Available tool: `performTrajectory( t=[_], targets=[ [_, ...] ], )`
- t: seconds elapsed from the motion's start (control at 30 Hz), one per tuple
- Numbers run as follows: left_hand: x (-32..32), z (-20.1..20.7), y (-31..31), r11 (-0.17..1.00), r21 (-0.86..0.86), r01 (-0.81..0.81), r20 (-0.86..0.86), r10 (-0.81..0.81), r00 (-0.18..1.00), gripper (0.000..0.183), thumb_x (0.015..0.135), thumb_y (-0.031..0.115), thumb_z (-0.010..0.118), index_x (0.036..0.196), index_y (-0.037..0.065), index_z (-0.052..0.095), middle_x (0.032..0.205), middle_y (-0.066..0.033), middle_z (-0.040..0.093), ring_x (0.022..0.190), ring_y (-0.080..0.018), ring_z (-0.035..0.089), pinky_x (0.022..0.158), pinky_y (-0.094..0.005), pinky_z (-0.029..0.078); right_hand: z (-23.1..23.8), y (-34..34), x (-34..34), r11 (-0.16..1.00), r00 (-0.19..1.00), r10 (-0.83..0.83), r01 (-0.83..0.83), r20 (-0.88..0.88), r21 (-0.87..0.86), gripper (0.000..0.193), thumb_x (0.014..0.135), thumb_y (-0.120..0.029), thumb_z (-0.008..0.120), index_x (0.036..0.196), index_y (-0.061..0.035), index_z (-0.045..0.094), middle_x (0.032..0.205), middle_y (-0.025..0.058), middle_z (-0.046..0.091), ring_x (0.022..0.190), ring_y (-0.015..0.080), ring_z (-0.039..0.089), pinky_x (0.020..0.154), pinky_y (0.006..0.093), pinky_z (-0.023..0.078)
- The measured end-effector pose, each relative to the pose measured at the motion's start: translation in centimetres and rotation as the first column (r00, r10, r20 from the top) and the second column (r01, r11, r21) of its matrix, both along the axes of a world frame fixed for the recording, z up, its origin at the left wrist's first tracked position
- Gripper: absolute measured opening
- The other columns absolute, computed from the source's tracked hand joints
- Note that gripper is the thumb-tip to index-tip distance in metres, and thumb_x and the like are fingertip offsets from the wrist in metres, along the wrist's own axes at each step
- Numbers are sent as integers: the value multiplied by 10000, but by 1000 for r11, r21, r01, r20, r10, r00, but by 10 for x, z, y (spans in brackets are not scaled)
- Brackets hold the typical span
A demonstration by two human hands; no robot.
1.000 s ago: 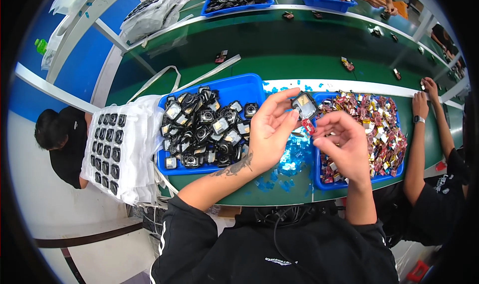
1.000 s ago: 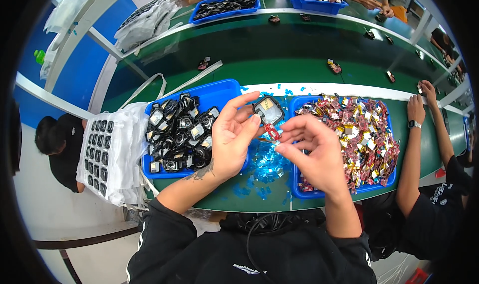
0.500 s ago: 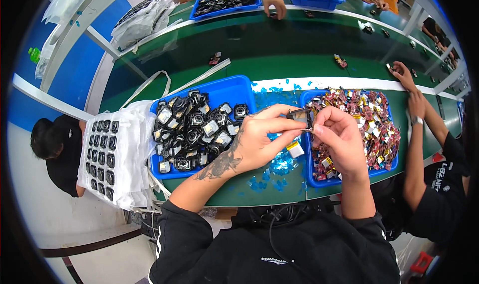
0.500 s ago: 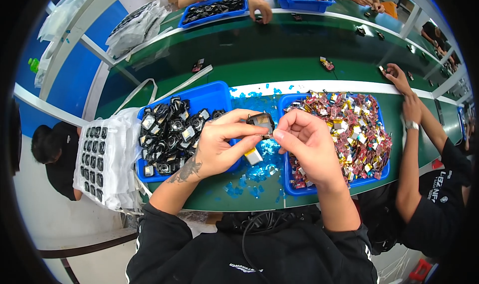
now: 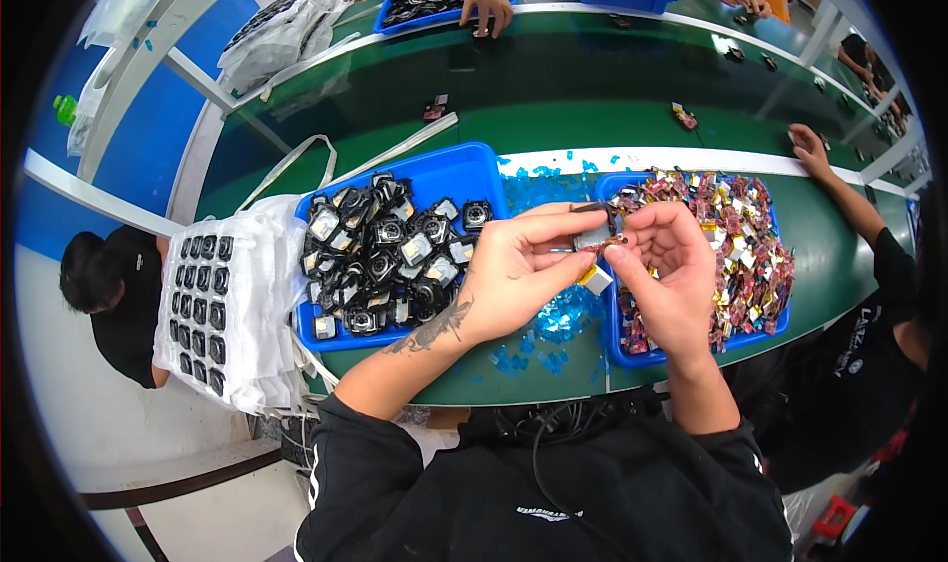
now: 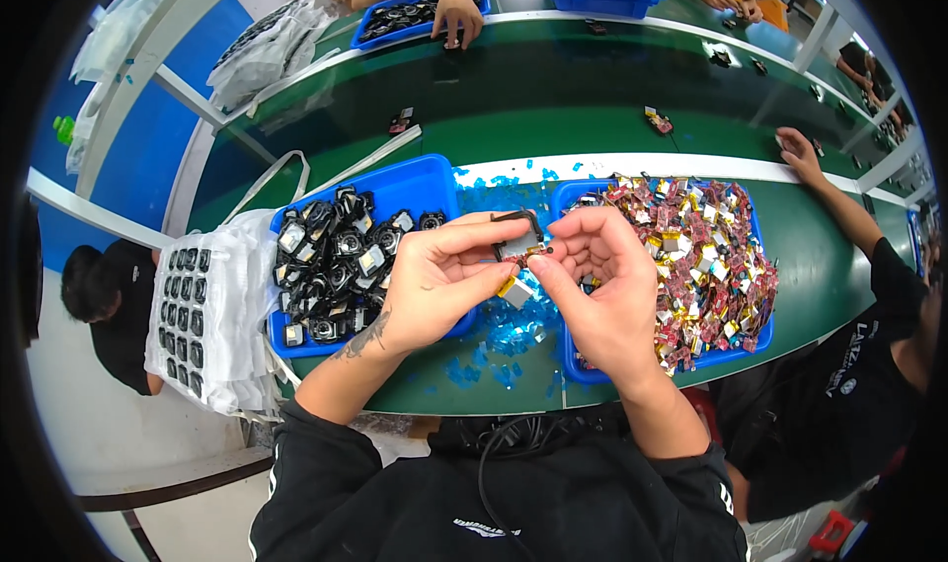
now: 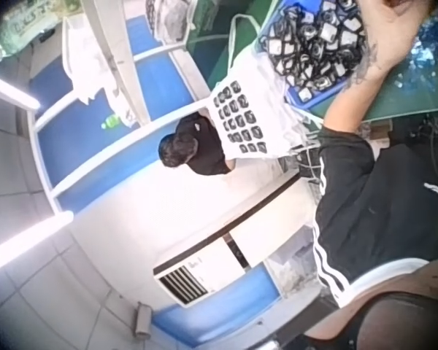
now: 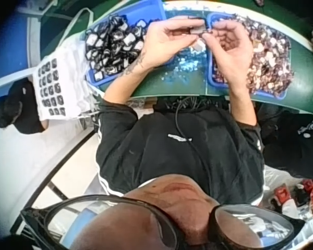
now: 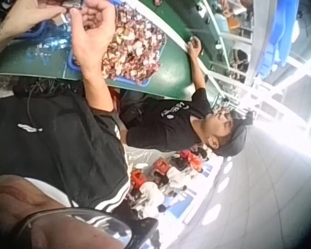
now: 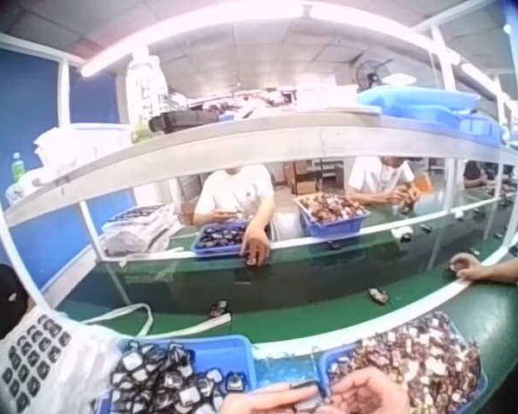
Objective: Assembling small electronic components at an industrial assembly line.
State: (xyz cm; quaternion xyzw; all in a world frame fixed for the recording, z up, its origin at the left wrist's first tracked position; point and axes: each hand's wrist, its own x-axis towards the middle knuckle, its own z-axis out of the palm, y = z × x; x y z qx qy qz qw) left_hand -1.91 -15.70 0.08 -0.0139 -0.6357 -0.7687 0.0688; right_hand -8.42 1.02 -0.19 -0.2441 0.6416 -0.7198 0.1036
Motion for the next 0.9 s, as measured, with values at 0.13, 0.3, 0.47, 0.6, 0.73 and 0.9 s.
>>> performTrajectory(
  t=[0.13,0.3,0.47,0.6,0.73,0.9],
  targets=[
    [1,-5,3,1000,-13,-13,-36,12,999,328,871,-65,606,1195,-25,635,1266,-137,566,1122,-212,599,936,-311,543,-5,-3,2,997,995,-64,67,-79,35,272,809,35,711,1022,-7,548,884,20,598,776,55,584,668,179,463],
    [2,-8,8,994,-68,-83,-70,78,994,318,871,-63,605,1178,2,657,1263,-142,580,1115,-213,608,911,-299,554,-13,-6,4,993,985,-112,117,-127,29,293,809,38,710,1039,-8,535,898,14,570,759,48,569,657,176,459],
    [4,-5,8,990,-97,-99,-131,86,988,318,881,-60,588,1183,13,658,1219,-141,614,1100,-195,616,898,-291,551,-7,-11,2,997,997,-71,72,-42,12,359,808,37,704,1115,-12,525,924,27,550,811,63,552,678,190,481],
    [3,-18,6,980,-126,-157,-224,126,967,335,920,-60,521,1229,16,623,1244,-143,600,1077,-184,624,882,-273,526,-3,-17,0,996,989,-16,29,-149,85,384,802,45,686,1150,-13,534,933,35,547,840,76,557,693,202,505],
    [-4,2,-12,939,-306,-158,-129,123,984,474,966,18,443,1433,34,365,1215,-162,620,1036,-234,642,862,-338,516,16,-20,-25,981,989,80,-55,-127,188,398,789,76,651,1158,-20,538,886,23,554,809,81,590,720,223,540],
    [-8,-21,-94,-191,-959,-207,-244,198,949,325,873,306,652,1118,96,624,1020,-152,679,979,-327,642,844,-440,506,25,-64,-166,773,926,245,-6,-289,634,380,773,-41,696,1118,7,544,730,71,638,654,136,644,620,286,514]
  ],
)
